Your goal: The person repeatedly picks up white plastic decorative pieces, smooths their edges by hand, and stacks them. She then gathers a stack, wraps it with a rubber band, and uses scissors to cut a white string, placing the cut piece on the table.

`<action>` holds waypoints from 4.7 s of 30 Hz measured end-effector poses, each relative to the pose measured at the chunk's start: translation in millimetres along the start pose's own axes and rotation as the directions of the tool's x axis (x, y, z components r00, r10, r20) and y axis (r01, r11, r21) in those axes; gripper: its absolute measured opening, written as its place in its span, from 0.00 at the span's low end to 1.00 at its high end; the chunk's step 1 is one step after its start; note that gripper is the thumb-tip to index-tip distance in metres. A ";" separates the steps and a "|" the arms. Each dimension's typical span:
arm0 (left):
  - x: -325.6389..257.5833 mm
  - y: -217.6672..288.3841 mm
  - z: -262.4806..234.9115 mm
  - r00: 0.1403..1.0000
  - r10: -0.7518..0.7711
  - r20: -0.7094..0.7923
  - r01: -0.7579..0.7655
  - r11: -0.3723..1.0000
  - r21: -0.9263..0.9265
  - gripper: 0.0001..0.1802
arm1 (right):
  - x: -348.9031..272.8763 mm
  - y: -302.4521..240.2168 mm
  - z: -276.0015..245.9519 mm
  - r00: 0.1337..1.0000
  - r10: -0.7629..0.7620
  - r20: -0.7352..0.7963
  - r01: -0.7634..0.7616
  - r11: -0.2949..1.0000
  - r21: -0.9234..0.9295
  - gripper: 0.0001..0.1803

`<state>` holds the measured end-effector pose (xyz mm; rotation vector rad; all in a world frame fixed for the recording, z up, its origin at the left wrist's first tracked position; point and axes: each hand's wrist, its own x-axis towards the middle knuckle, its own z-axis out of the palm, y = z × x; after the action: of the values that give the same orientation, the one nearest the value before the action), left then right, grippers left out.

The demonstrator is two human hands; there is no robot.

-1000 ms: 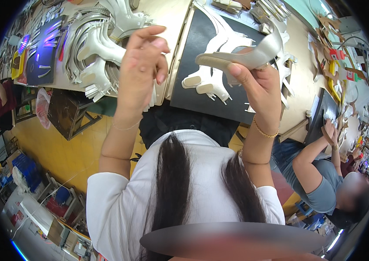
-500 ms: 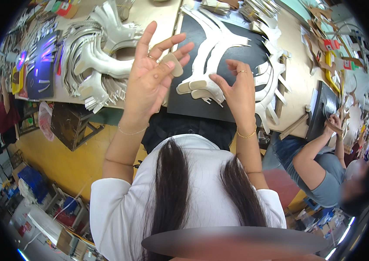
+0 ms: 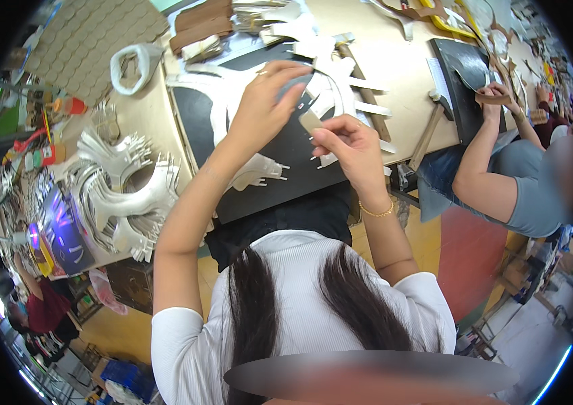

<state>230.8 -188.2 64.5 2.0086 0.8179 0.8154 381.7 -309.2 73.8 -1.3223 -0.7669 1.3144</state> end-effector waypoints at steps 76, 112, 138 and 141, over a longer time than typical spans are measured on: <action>-105.6 76.3 -52.5 0.880 -0.448 -0.155 0.179 0.617 -0.767 0.15 | -15.7 -47.2 95.5 0.978 -0.096 0.187 0.088 0.995 0.051 0.08; -106.4 80.9 -66.4 0.908 -0.353 -0.225 0.096 0.700 -0.708 0.17 | -13.1 -50.3 109.1 0.945 -0.217 0.245 0.199 0.975 0.097 0.08; -104.7 85.2 -68.5 0.866 -0.479 -0.142 0.174 0.557 -0.812 0.16 | -4.7 -20.4 106.2 0.959 -0.150 0.242 0.070 0.948 0.310 0.17; -106.7 85.9 -68.0 0.863 -0.487 -0.135 0.179 0.545 -0.819 0.17 | -2.5 -24.1 106.2 0.949 -0.099 0.300 0.016 0.963 0.269 0.14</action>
<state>138.1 -281.8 142.1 0.8687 0.8078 1.0739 285.4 -281.1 116.1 -0.8847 -0.8050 1.5400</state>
